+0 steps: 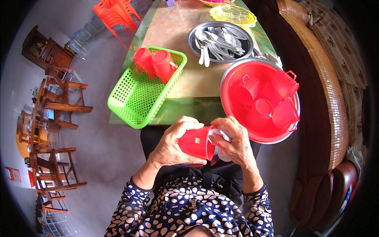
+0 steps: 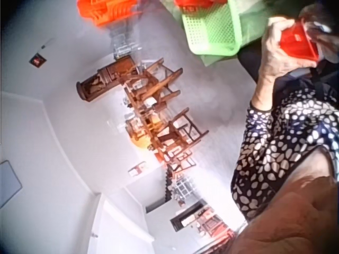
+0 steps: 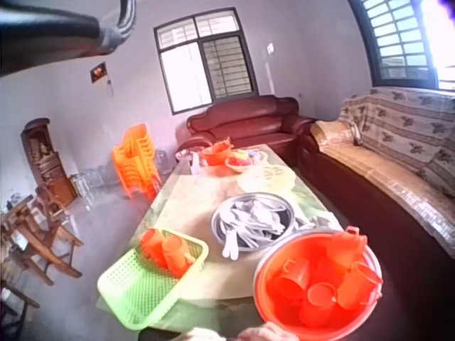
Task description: The person sits at a table and wipes red plastic cups with a white cloth. They pick up cups from a metal bowl, wipe them inside and out, and place them into a green plastic basket. The person handles the cups one at a time throughout the episode.
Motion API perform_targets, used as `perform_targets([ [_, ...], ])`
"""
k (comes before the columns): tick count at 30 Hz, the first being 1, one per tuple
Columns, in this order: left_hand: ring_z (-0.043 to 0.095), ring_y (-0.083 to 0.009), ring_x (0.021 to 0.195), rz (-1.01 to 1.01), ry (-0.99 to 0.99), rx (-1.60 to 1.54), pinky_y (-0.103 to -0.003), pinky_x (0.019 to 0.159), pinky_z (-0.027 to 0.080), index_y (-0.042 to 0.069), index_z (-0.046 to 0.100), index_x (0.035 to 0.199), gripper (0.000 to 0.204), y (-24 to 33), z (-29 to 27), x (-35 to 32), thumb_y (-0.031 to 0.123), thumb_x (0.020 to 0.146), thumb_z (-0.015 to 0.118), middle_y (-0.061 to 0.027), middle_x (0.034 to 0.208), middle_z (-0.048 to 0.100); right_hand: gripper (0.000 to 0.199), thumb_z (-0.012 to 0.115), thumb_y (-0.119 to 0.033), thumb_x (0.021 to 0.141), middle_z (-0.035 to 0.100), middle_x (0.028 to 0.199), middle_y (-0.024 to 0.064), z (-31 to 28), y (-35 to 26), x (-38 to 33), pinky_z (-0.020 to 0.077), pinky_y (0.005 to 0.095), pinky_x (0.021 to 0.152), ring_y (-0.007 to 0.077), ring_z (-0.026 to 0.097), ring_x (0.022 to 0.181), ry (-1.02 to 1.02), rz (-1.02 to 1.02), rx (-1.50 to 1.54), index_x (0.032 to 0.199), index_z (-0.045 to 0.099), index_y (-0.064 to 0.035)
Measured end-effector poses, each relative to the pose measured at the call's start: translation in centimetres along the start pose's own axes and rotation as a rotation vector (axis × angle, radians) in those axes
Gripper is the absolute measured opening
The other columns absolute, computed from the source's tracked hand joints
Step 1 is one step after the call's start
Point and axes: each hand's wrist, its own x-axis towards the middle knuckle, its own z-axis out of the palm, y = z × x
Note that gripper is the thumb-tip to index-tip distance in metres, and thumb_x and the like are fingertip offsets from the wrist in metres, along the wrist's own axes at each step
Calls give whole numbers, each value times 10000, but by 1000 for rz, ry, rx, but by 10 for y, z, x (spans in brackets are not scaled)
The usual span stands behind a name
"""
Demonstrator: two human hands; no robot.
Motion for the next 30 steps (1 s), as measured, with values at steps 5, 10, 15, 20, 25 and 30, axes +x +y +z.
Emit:
perform_targets([
  [5,564,-262,1012,-149,-110,-59,-351,885,459,40,511,1136,800,0,1,-2,263,480,910,-105,1084,548,411,706,35,608,541,921,117,2,-10,6,494,374,679,286,564,835,-4,-329,-207,997,638,-82],
  [10,566,-272,996,-88,-12,-19,-362,863,471,41,506,1120,785,4,3,-1,260,486,913,-117,1075,546,338,705,0,658,552,933,113,7,-6,9,494,336,681,267,585,815,44,-188,-174,981,622,-56],
  [15,568,-302,959,141,170,199,-387,829,487,55,521,1106,780,1,5,-2,230,455,913,-139,1078,549,262,682,-106,754,601,824,114,15,13,1,478,294,685,200,593,767,-33,100,106,985,606,-8],
  [20,535,-328,1022,280,138,315,-416,884,455,45,476,1198,851,-2,7,1,261,492,898,-154,1150,525,197,634,-113,794,617,737,73,20,18,-11,463,275,668,107,549,712,-29,379,441,945,607,11],
  [25,424,-315,1197,98,-29,-41,-419,1013,348,33,322,1360,912,8,-10,-8,76,571,778,-175,1347,371,151,603,-72,808,623,738,17,17,21,-11,462,236,645,66,543,700,21,353,576,939,633,-4],
  [30,520,-211,1078,-310,44,-422,-320,885,437,10,392,1303,572,-7,-12,-8,218,805,582,-137,1261,473,157,604,-53,808,639,761,20,17,16,-4,468,236,656,64,559,720,-66,368,573,951,639,3],
])
